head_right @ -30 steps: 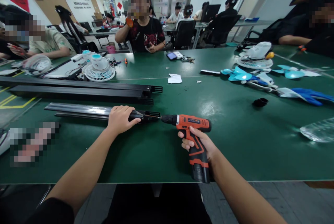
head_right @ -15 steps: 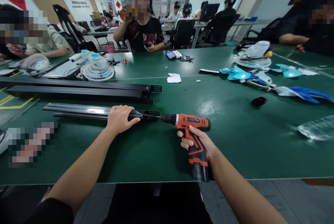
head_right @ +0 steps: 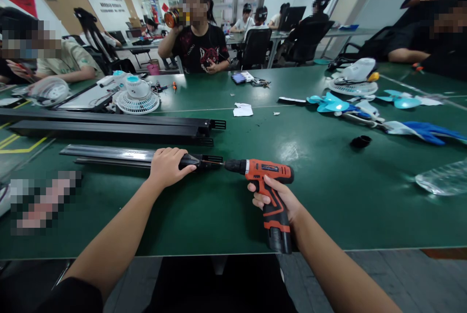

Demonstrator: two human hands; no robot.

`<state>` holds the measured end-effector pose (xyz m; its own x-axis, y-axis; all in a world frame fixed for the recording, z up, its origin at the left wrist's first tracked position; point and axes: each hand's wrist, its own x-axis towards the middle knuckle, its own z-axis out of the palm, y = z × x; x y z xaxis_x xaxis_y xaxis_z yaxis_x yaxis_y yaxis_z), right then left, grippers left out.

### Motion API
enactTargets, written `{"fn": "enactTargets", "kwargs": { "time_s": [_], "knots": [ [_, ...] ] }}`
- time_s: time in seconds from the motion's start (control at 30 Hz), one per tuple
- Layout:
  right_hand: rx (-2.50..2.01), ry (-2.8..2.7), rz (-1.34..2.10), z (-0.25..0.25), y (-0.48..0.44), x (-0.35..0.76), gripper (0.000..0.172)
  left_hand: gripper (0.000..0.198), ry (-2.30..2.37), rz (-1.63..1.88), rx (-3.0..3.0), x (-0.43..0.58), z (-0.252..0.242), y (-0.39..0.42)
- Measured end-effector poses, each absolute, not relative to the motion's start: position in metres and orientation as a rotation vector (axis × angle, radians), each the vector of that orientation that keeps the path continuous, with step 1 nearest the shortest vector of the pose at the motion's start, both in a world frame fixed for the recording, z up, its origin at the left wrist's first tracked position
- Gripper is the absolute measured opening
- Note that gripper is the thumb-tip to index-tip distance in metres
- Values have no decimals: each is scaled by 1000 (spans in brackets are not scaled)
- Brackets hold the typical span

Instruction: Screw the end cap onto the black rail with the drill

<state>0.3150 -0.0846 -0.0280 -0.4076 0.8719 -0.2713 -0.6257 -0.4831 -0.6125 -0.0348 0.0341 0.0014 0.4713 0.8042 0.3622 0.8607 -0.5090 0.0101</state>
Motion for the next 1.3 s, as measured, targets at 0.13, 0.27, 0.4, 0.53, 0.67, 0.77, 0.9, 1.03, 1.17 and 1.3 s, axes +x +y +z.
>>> {"fn": "enactTargets", "kwargs": {
  "time_s": [0.13,0.27,0.4,0.53,0.67,0.77,0.9,1.03,1.17,1.3],
  "knots": [
    [-699,-524,2003,-28,-85,316,29,55,-1470,-484,-2552,-35,1,34],
    [-684,-501,2017,-28,-85,316,29,55,-1469,-483,-2557,-35,2,34],
    [-675,-488,2020,-29,-85,316,30,57,-1448,-470,-2538,-34,3,34],
    [-660,-490,2005,-31,-85,316,29,56,-1447,-462,-2530,-34,2,34],
    [-655,-485,2022,-31,-84,316,28,55,-1449,-472,-2530,-34,3,33],
    [-654,-482,2043,-27,-84,316,28,55,-1450,-476,-2532,-34,4,33],
    [-667,-496,2095,-25,-84,317,32,55,-1455,-472,-2528,-34,4,32],
    [-663,-498,2080,-28,-83,318,32,55,-1456,-471,-2532,-34,3,33],
    [-660,-492,2039,-32,-82,318,30,55,-1455,-482,-2523,-35,2,33],
    [-659,-493,2036,-33,-82,318,29,55,-1475,-499,-2541,-34,3,33]
  ]
}}
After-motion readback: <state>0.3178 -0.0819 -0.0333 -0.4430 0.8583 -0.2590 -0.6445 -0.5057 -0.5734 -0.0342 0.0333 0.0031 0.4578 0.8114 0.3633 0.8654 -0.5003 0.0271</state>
